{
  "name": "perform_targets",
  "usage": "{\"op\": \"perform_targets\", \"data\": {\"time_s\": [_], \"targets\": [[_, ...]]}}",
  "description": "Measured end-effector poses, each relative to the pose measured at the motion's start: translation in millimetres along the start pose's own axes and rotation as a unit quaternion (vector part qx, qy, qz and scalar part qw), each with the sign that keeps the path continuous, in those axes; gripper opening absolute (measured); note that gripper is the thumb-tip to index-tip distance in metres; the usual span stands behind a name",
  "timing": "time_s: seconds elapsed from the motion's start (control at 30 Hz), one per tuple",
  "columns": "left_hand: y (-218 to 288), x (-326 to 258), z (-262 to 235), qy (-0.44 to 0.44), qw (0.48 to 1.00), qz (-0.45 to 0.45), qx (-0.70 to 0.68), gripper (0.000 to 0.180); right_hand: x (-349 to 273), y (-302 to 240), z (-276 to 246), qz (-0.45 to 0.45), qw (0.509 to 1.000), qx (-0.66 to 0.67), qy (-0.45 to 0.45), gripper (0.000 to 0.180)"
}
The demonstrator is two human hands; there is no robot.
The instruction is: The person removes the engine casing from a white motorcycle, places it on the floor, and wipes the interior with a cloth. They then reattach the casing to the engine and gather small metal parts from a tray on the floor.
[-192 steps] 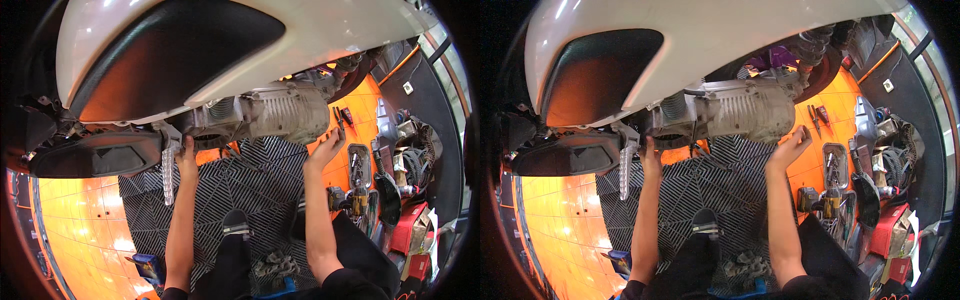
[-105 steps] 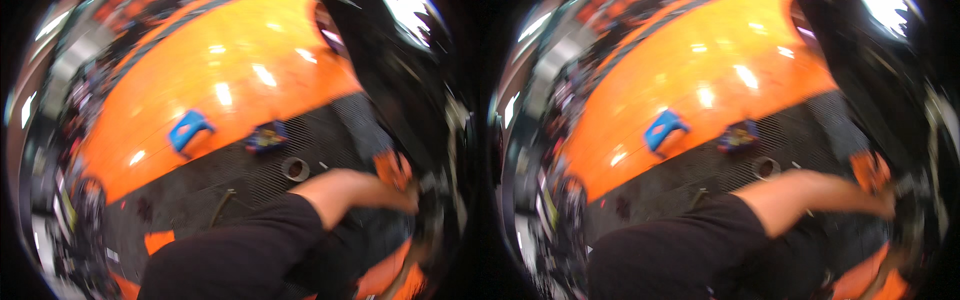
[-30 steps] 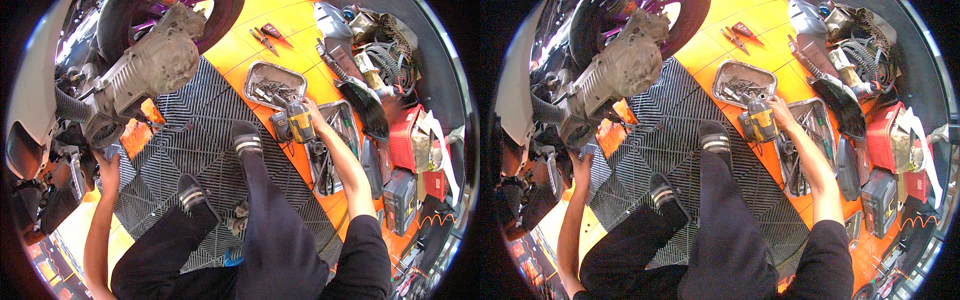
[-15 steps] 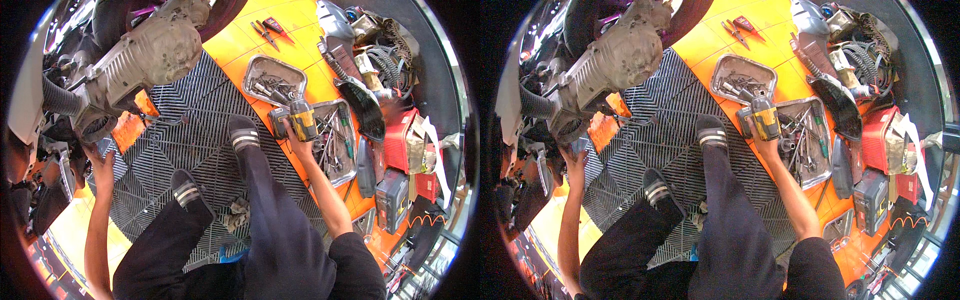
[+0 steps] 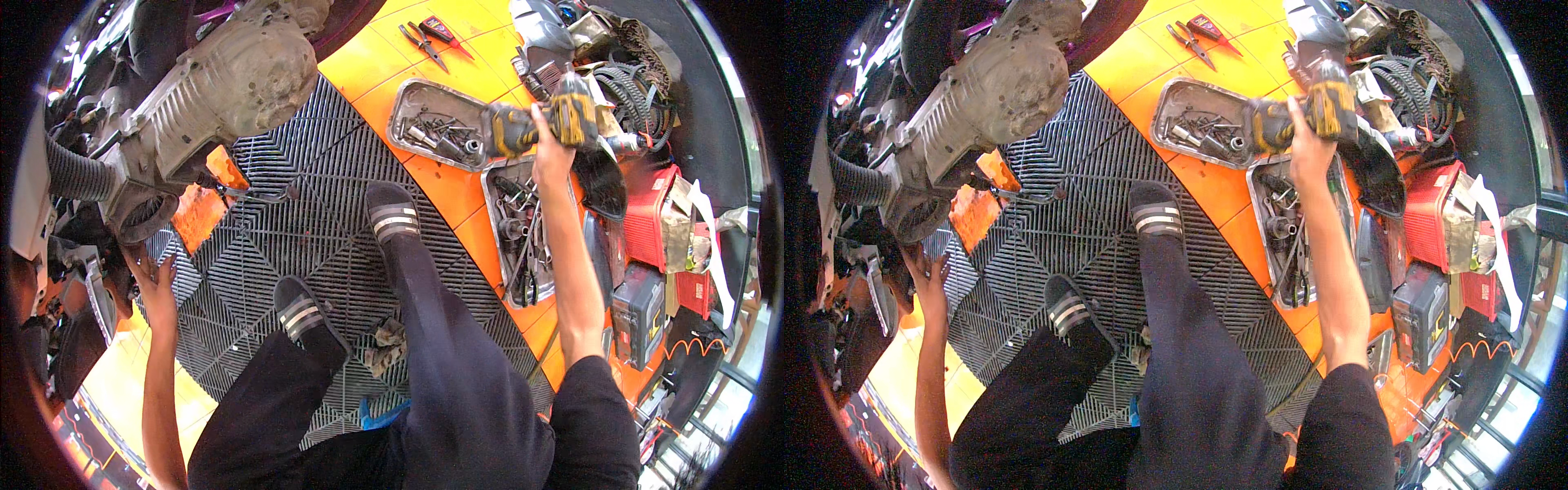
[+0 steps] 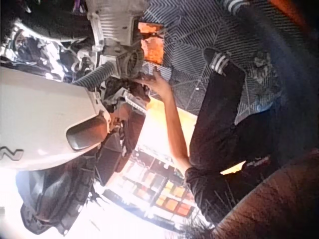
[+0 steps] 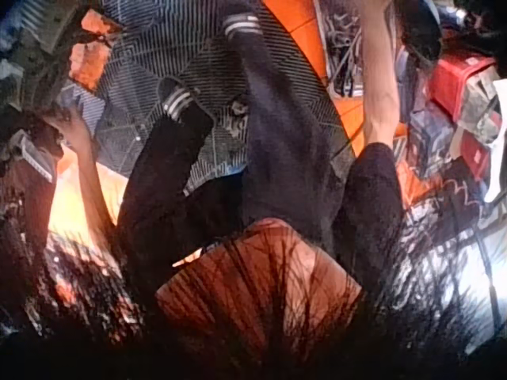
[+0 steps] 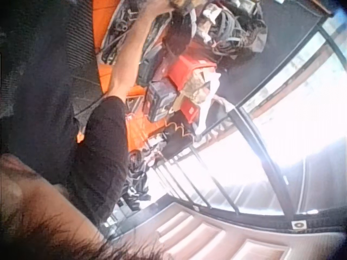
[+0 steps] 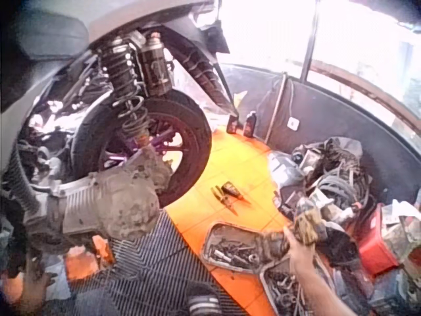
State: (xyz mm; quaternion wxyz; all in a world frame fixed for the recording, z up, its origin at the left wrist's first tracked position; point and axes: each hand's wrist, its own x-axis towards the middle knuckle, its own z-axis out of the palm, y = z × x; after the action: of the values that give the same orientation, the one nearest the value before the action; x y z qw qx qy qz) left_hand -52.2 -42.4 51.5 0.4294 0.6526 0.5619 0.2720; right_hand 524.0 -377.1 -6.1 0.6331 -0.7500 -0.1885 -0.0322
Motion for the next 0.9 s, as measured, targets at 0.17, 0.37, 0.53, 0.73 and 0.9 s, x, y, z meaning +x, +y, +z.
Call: {"op": "perform_targets", "data": {"time_s": [0.17,0.37,0.53,0.73,0.9], "targets": [[-10.1,1.7,-2.3,-0.010,1.000,0.029,0.006,0.089,76.7,83.0,2.3,0.028,0.998,0.029,0.053,0.072],[-4.9,1.7,9.0,-0.007,1.000,0.023,0.003,0.088,82.9,108.4,-2.9,0.064,0.995,-0.059,0.045,0.078],[-11.9,5.5,2.4,-0.014,0.999,0.047,-0.019,0.089,95.3,140.6,0.2,0.092,0.994,-0.030,0.046,0.077],[-18.9,-2.2,-13.1,0.012,0.999,0.030,0.001,0.090,64.8,131.5,6.1,0.110,0.993,0.012,-0.030,0.066],[-28.9,11.3,11.5,-0.023,0.998,0.053,-0.034,0.092,48.6,154.4,-43.4,0.119,0.951,-0.277,0.075,0.049]]}}
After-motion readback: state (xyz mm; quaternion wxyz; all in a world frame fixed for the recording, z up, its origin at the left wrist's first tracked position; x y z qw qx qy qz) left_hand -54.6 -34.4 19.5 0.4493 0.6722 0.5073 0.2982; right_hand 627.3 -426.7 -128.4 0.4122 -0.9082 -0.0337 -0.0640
